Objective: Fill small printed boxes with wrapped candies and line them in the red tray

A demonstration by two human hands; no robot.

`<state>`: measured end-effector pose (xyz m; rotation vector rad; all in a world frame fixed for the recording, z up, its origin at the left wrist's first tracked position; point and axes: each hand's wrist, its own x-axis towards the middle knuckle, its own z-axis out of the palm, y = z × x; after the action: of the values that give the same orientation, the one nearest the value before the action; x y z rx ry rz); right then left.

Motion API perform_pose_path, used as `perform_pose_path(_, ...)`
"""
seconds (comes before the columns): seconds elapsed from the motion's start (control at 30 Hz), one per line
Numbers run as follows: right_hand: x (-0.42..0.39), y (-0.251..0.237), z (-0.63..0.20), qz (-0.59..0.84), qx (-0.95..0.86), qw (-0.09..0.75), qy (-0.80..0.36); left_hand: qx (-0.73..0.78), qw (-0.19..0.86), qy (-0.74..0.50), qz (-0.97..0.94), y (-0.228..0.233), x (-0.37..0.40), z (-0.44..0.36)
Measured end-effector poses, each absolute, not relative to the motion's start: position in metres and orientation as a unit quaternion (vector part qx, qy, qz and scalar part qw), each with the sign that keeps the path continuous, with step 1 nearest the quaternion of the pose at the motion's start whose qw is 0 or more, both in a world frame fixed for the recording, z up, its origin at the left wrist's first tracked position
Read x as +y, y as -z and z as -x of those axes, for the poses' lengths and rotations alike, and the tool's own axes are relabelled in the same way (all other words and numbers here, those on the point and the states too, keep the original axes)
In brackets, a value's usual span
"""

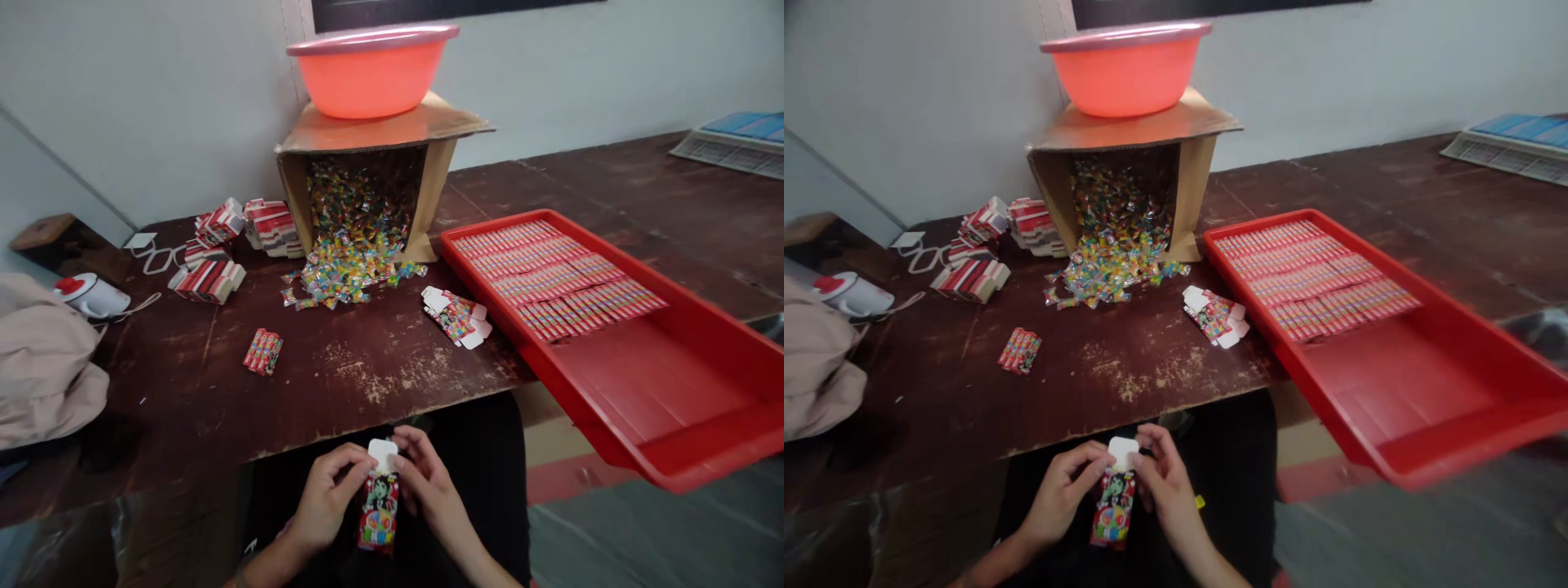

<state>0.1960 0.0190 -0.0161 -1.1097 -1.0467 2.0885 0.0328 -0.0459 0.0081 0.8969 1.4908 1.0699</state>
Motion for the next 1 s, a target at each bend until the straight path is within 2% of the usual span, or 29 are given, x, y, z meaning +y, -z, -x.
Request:
perform_pose_path(0.1, 0.024, 0.003, -0.196, 0.355, -0.246, 0.154, -0.888, 0.593, 0.567, -0.463, -0.336, -0.016, -0.048, -0.03)
perform_pose_path(0.2, 0.03, -0.008, -0.195, 0.312, -0.25, 0.071, -0.914, 0.505, 0.674, -0.49, -0.225, -0.011, -0.054, -0.032)
perform_pose_path(0.33, 0.038, -0.011, -0.186, 0.294, -0.404, 0.087, -0.862, 0.398, 0.785, -0.466, -0.096, 0.002, -0.054, -0.04)
perform_pose_path(0.43, 0.044, -0.011, -0.18, 0.27, -0.535, 0.102, -0.794, 0.369, 0.817, -0.439, -0.063, 0.004, -0.05, -0.042)
perform_pose_path(0.57, 0.045, -0.012, -0.175, 0.283, -0.58, 0.129, -0.753, 0.366, 0.805, -0.463, -0.057, 0.005, -0.051, -0.037)
perform_pose_path(0.8, 0.056, -0.011, -0.172, 0.308, -0.634, 0.099, -0.702, 0.374, 0.809, -0.447, -0.071, 0.005, -0.06, -0.025)
perform_pose_path(1.0, 0.073, -0.035, -0.182, 0.142, -0.788, 0.096, -0.592, 0.411, 0.794, -0.438, -0.087, -0.007, -0.065, -0.024)
